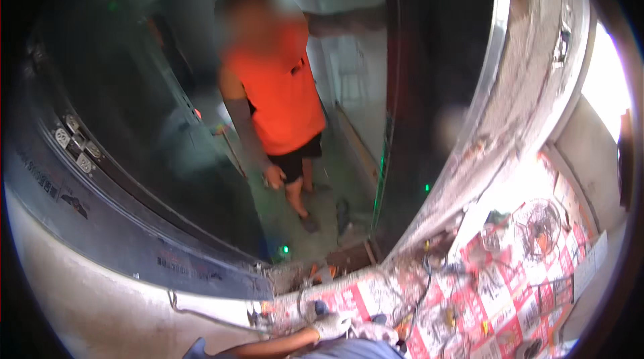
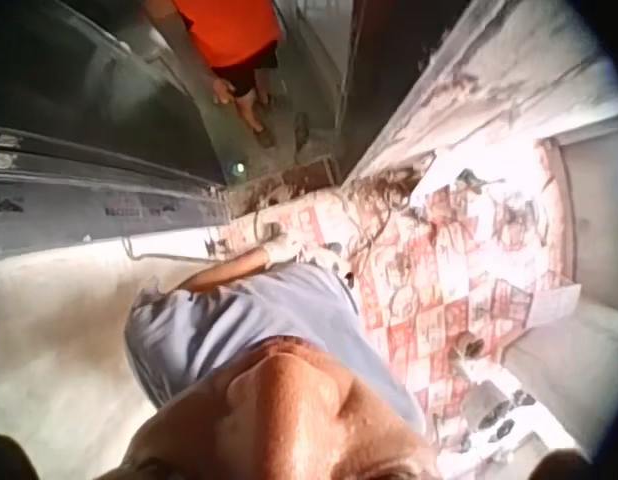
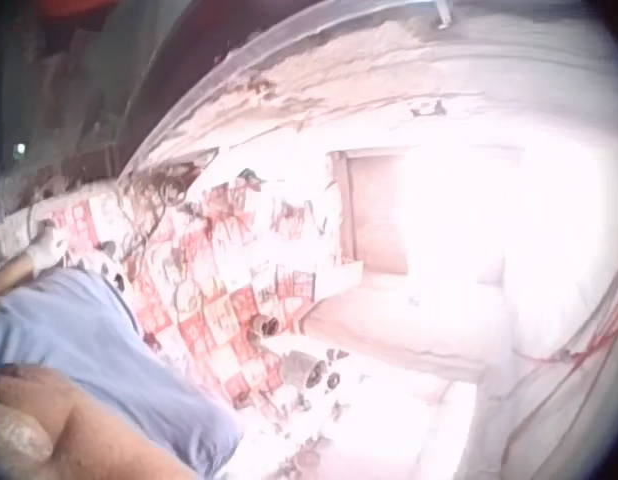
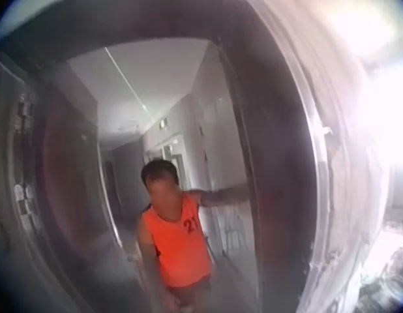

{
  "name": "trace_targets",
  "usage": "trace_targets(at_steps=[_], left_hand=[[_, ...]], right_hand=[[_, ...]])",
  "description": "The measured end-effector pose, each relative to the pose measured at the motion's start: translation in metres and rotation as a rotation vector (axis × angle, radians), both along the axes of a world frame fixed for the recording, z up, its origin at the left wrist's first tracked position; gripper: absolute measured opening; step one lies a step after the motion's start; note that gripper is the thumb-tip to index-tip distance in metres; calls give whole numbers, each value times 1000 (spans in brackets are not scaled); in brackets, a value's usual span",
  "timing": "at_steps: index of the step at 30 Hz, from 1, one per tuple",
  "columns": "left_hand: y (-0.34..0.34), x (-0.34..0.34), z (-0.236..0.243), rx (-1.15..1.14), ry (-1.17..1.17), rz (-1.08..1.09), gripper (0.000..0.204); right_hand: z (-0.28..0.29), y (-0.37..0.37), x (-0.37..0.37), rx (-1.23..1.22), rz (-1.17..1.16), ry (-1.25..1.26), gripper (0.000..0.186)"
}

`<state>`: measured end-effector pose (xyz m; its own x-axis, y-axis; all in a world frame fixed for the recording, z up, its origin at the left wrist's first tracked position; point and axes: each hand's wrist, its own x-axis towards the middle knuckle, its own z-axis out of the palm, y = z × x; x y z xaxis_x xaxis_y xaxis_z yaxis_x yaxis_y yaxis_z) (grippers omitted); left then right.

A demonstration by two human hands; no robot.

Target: Installing and securing a metal frame using a power drill and wood supports.

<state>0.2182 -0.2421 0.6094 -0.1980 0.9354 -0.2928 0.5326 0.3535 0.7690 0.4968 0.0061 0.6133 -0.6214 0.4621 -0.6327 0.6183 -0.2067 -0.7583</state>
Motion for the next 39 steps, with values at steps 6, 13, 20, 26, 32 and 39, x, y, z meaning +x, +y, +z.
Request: trace_targets(at_steps=[6, 13, 20, 26, 32, 39], left_hand=[[34, -14, 46, 76, 13, 89, 34], [29, -4, 23, -50, -33, 77, 30], [30, 13, 33, -98, -49, 82, 28], [44, 16, 70, -196, -410, -125, 22], [56, 13, 80, -250, -438, -268, 29], [13, -7, 81, -407, -514, -66, 30]], right_hand=[[27, -127, 150, -321, -195, -162, 50], [59, -170, 209, -572, -376, -231, 49], [82, -182, 234, -775, -521, -240, 49], [92, -165, 232, -869, -649, -193, 48], [92, -130, 215, -926, -759, -103, 48], [80, -81, 190, -992, -855, 46, 48]])
